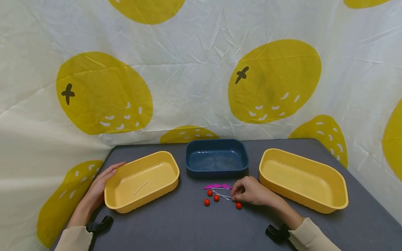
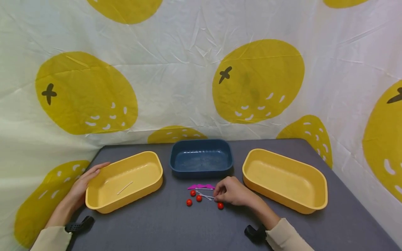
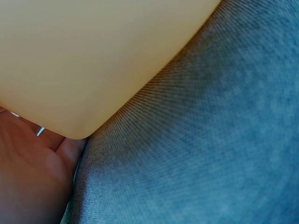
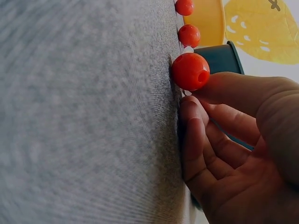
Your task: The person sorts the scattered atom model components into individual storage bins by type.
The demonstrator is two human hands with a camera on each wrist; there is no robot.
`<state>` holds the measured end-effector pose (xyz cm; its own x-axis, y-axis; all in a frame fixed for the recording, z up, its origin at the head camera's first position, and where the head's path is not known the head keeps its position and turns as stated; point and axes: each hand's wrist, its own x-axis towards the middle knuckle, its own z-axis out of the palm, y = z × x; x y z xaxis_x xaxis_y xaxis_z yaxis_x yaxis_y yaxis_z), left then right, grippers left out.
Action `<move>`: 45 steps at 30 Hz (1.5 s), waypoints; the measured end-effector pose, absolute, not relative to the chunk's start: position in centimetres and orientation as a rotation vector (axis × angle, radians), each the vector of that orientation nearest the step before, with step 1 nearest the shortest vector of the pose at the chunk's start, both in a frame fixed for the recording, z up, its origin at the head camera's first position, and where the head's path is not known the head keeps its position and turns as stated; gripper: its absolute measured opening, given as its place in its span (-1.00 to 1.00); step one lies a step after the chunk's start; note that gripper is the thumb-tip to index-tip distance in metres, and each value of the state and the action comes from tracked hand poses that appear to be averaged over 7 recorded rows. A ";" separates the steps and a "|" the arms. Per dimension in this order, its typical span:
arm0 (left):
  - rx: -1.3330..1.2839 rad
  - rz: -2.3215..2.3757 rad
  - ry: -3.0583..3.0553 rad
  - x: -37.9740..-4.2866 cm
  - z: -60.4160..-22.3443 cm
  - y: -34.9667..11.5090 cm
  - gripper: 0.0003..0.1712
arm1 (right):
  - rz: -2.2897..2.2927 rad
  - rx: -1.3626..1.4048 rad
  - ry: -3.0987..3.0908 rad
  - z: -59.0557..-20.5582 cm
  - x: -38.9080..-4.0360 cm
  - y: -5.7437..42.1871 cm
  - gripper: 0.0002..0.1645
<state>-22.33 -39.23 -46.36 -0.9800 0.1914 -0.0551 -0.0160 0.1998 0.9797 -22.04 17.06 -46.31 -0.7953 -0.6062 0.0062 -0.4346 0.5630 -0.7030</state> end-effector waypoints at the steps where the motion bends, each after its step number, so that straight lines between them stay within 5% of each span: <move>1: 0.170 1.878 2.307 -22.3 -46.4 -39.2 -0.40 | -1.062 -0.874 2.559 -46.3 -22.1 17.1 -0.93; 45: 0.197 1.869 2.336 -22.3 -46.6 -39.3 -0.40 | -1.524 -0.827 2.272 -45.4 -22.4 17.5 -0.76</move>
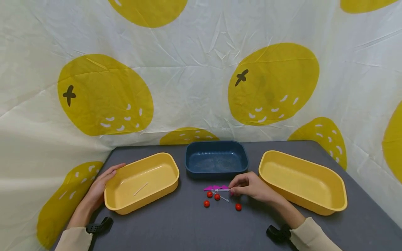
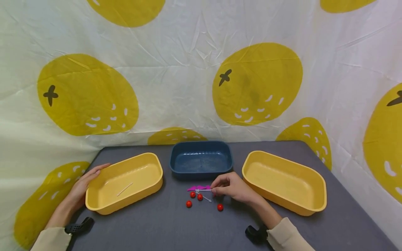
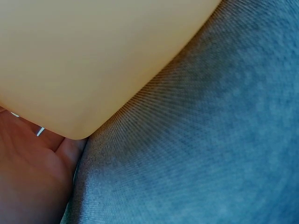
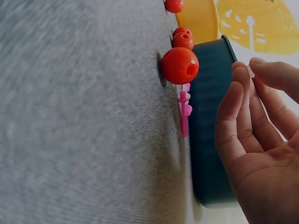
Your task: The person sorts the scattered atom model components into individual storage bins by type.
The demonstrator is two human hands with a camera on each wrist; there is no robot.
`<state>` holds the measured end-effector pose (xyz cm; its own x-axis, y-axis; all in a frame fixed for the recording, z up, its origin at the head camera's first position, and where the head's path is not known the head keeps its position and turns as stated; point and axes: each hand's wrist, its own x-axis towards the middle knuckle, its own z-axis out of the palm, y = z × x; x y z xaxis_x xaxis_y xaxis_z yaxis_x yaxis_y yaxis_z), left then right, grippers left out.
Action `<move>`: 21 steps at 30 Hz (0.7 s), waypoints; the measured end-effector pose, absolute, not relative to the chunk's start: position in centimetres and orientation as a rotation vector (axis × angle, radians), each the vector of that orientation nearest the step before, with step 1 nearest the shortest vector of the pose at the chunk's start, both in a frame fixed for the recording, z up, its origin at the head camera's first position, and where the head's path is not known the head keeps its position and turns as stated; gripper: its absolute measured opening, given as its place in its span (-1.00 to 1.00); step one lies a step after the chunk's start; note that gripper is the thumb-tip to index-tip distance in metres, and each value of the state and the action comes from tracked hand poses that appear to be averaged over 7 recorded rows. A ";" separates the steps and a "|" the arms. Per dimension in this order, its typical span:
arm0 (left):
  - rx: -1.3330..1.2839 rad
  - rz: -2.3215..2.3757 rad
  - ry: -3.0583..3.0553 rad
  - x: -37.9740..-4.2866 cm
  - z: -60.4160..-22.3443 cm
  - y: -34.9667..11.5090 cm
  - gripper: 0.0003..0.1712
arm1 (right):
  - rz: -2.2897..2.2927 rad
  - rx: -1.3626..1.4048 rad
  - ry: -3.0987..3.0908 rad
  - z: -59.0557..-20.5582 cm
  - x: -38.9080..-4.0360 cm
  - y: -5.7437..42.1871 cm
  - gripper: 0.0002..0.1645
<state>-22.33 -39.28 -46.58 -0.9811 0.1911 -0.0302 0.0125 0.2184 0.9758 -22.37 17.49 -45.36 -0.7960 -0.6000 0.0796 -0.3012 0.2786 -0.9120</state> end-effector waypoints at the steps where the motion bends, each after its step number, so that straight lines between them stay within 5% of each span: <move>1: 0.198 1.868 2.335 -22.3 -46.6 -39.3 -0.40 | -1.528 -0.824 2.270 -45.3 -22.3 17.5 -0.76; 21: 0.221 1.912 2.287 -22.3 -46.8 -39.5 -0.41 | -1.565 -0.893 2.266 -43.4 -22.1 17.0 -0.75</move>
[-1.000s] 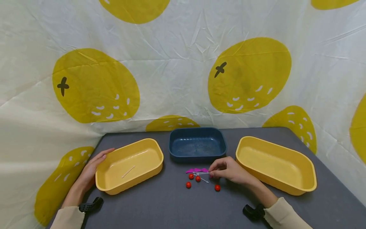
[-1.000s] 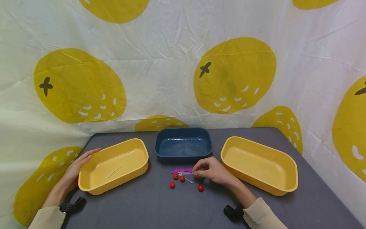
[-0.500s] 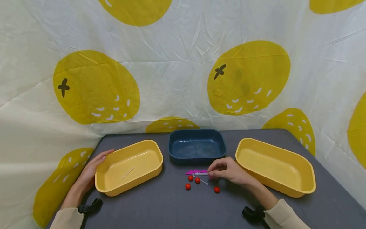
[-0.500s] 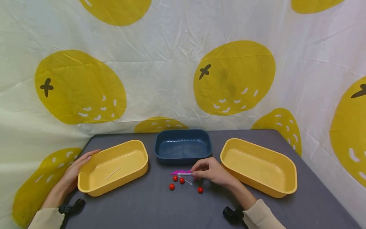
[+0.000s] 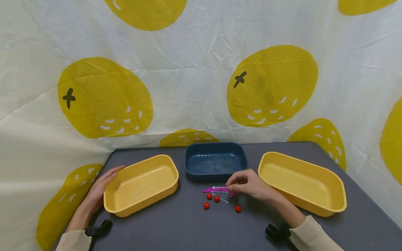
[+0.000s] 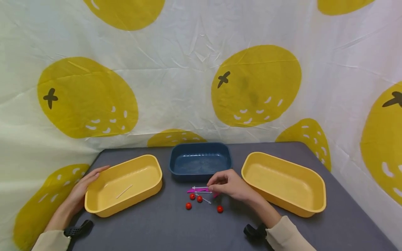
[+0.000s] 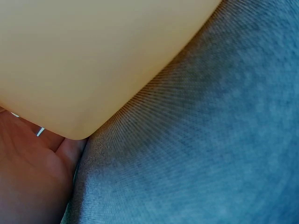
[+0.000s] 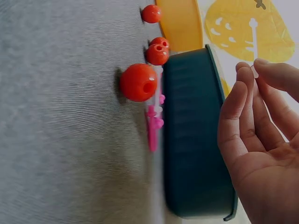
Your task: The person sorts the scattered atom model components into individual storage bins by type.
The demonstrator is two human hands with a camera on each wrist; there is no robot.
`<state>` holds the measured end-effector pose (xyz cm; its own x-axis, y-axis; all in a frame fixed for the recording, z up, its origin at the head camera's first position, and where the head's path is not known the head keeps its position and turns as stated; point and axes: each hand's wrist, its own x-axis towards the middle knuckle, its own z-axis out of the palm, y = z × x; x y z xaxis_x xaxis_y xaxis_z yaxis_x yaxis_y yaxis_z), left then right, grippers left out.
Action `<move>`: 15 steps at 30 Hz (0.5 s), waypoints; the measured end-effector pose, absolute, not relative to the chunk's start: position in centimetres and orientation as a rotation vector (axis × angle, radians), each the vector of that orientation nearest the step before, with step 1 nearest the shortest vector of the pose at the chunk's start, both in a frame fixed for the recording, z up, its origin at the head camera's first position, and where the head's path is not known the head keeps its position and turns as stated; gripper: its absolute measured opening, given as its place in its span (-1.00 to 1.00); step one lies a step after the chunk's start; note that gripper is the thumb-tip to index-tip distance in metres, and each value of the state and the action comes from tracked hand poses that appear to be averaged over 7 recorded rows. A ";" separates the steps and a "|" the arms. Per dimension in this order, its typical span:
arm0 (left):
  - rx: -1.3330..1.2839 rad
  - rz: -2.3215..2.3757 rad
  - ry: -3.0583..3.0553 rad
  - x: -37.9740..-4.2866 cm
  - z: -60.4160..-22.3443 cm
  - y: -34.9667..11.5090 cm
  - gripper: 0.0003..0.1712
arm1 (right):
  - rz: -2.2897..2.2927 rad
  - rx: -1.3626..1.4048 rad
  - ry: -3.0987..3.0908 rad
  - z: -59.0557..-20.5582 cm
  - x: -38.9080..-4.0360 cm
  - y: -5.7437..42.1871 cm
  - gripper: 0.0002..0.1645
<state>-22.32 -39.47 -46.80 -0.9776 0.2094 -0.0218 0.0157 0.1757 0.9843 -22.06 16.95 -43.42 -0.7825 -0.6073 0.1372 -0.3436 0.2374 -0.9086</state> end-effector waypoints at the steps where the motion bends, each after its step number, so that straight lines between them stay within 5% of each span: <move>1: 0.220 1.915 2.288 -22.3 -46.8 -39.5 -0.41 | -1.563 -0.897 2.272 -43.2 -22.1 16.9 -0.76; 15: 0.233 1.933 2.278 -22.2 -46.8 -39.4 -0.41 | -1.581 -1.026 2.216 -40.3 -22.8 13.9 -0.84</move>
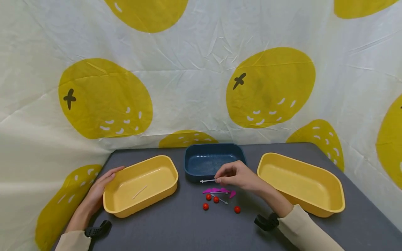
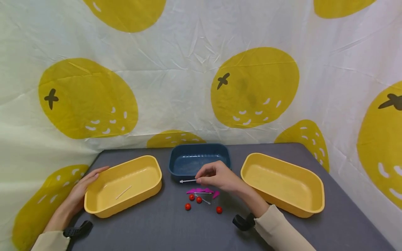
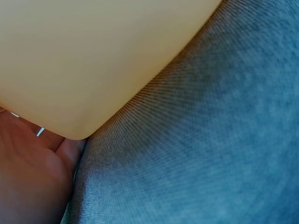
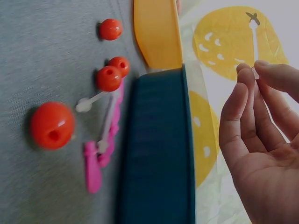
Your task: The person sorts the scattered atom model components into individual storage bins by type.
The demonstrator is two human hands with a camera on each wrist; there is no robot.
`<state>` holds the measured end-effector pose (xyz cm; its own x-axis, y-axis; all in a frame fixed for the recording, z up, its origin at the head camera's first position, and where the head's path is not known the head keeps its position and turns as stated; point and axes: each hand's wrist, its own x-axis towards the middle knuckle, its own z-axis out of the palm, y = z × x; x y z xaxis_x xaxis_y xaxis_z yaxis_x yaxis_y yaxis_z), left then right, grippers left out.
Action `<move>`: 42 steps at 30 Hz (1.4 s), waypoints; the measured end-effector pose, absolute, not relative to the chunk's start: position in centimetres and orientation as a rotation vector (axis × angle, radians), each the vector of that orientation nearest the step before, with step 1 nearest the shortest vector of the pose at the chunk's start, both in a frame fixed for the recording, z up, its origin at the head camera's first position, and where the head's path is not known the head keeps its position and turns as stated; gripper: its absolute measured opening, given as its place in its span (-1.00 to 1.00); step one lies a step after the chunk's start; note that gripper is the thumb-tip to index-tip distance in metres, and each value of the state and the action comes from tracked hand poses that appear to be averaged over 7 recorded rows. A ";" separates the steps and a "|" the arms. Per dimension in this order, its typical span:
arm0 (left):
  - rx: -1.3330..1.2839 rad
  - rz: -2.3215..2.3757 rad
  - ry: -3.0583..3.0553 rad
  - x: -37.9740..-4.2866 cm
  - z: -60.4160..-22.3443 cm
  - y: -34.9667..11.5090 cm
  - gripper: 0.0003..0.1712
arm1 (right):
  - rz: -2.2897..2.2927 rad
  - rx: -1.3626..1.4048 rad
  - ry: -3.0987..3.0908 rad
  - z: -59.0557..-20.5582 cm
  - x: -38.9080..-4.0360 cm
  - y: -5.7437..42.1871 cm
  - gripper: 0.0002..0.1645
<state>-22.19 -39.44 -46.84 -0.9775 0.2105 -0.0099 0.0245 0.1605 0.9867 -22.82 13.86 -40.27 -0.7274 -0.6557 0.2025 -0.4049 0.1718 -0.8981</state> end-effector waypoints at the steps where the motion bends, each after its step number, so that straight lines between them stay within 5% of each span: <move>1: 0.230 1.929 2.284 -22.2 -46.8 -39.4 -0.41 | -1.575 -1.040 2.212 -40.1 -22.9 13.5 -0.83; 42: 0.257 1.932 2.277 -22.2 -47.0 -39.4 -0.41 | -1.468 -1.189 2.106 -36.0 -26.5 0.2 -0.81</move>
<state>-22.21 -39.39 -46.95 -0.9749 0.2225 0.0004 0.0366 0.1588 0.9866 -26.51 0.17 -36.02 -0.6065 -0.7703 0.1968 -0.4512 0.1296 -0.8830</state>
